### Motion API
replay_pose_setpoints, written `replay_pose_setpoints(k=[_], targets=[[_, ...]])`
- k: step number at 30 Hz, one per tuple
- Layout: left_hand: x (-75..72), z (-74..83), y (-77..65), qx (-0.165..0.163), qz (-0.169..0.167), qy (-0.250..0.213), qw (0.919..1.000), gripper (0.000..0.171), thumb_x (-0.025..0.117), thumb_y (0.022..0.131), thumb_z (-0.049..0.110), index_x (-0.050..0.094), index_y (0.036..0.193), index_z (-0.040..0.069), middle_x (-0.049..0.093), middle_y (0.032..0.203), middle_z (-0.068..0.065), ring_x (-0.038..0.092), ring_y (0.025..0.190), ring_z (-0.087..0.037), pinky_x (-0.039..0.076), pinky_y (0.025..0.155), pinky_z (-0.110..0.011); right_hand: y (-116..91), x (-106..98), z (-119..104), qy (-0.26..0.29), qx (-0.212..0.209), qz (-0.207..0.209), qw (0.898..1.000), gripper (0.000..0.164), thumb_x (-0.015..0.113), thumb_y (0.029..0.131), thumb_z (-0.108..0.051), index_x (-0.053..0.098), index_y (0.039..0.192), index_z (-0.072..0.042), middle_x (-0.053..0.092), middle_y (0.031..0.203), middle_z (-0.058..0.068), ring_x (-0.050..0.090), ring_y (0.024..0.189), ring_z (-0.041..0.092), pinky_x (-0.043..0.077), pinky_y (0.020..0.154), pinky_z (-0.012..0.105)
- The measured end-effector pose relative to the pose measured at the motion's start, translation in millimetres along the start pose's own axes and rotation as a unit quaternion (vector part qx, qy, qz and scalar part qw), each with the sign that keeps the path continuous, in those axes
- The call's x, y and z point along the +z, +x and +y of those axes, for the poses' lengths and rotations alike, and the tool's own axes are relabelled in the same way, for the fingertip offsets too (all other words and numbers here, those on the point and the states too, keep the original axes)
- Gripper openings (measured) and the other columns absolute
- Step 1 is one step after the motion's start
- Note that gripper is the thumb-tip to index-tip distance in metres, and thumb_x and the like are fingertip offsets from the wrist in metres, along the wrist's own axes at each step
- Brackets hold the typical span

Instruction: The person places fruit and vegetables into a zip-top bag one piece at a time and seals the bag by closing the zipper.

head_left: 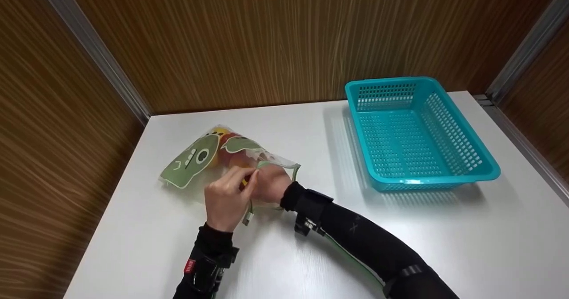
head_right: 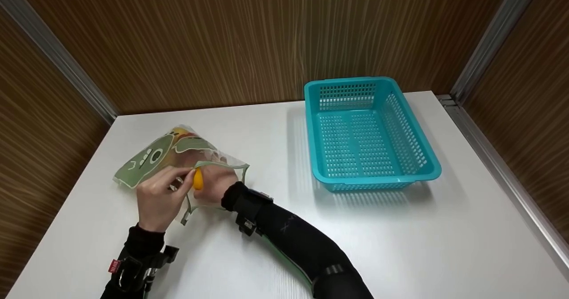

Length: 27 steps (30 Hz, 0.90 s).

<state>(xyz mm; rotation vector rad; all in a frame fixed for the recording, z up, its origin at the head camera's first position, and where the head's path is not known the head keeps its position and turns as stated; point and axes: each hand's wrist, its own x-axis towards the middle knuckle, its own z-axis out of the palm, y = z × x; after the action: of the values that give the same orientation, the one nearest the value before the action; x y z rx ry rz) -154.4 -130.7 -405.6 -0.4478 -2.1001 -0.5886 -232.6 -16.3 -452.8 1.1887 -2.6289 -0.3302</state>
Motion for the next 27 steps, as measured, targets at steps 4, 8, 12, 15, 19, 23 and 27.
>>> replay_pose_setpoints(k=[4,8,12,15,19,23,27], targets=[[0.0,-0.6,-0.1,0.002,0.006,0.000,1.0000,0.007,0.075,0.079,0.016,0.073,0.083,0.011,0.071,0.073,0.000,0.067,0.062,-0.014,0.049,0.052,-0.028,3,3,-3,0.076,0.033,-0.015,0.996,0.020,0.050,0.089,-0.026,0.065,0.091,-0.013,0.067,0.072,-0.002,0.062,0.065,0.012,0.035,0.051,0.020],[-2.5,-0.3,0.7,-0.004,0.005,-0.003,1.0000,0.008,0.073,0.081,0.018,0.073,0.084,0.011,0.071,0.074,0.000,0.067,0.063,-0.015,0.049,0.053,-0.029,4,5,-4,0.130,0.060,-0.020,0.989,0.020,0.051,0.088,-0.027,0.065,0.090,-0.013,0.067,0.071,-0.001,0.064,0.064,0.014,0.039,0.051,0.023],[-4.9,-0.5,1.6,-0.015,0.001,-0.007,0.9999,0.009,0.072,0.083,0.019,0.073,0.084,0.011,0.071,0.075,-0.001,0.066,0.061,-0.015,0.049,0.052,-0.029,2,4,-3,0.193,0.088,-0.004,0.977,0.020,0.058,0.084,-0.032,0.066,0.089,-0.014,0.070,0.075,0.000,0.066,0.070,0.016,0.048,0.059,0.027],[-5.3,-0.9,2.0,-0.019,0.000,-0.009,0.9998,0.009,0.071,0.083,0.019,0.073,0.083,0.010,0.071,0.074,-0.001,0.065,0.059,-0.014,0.049,0.051,-0.028,-4,2,-1,0.251,0.102,0.030,0.962,0.023,0.064,0.079,-0.033,0.067,0.092,-0.015,0.071,0.080,-0.001,0.066,0.076,0.016,0.051,0.066,0.028],[-6.5,-1.5,2.7,-0.018,-0.002,-0.007,0.9998,0.007,0.073,0.081,0.018,0.073,0.082,0.010,0.070,0.072,-0.001,0.063,0.058,-0.012,0.050,0.051,-0.026,-17,-3,0,0.287,0.117,0.072,0.948,0.038,0.065,0.081,-0.040,0.062,0.107,-0.013,0.068,0.084,0.002,0.063,0.074,0.017,0.048,0.062,0.027],[-7.2,-2.7,3.3,-0.020,-0.001,-0.011,0.9997,0.007,0.075,0.079,0.016,0.073,0.082,0.010,0.070,0.071,-0.001,0.063,0.058,-0.012,0.051,0.052,-0.025,-33,-10,3,0.280,0.122,0.087,0.948,0.056,0.065,0.082,-0.048,0.053,0.123,-0.011,0.067,0.082,0.004,0.063,0.068,0.018,0.051,0.060,0.028],[-7.9,-3.4,3.2,-0.023,-0.005,-0.011,0.9997,0.008,0.075,0.080,0.017,0.073,0.082,0.010,0.070,0.071,0.000,0.064,0.058,-0.011,0.051,0.052,-0.023,-53,-21,6,0.297,0.114,0.075,0.945,0.062,0.067,0.083,-0.045,0.048,0.133,-0.015,0.069,0.101,0.008,0.066,0.084,0.022,0.056,0.074,0.034]])
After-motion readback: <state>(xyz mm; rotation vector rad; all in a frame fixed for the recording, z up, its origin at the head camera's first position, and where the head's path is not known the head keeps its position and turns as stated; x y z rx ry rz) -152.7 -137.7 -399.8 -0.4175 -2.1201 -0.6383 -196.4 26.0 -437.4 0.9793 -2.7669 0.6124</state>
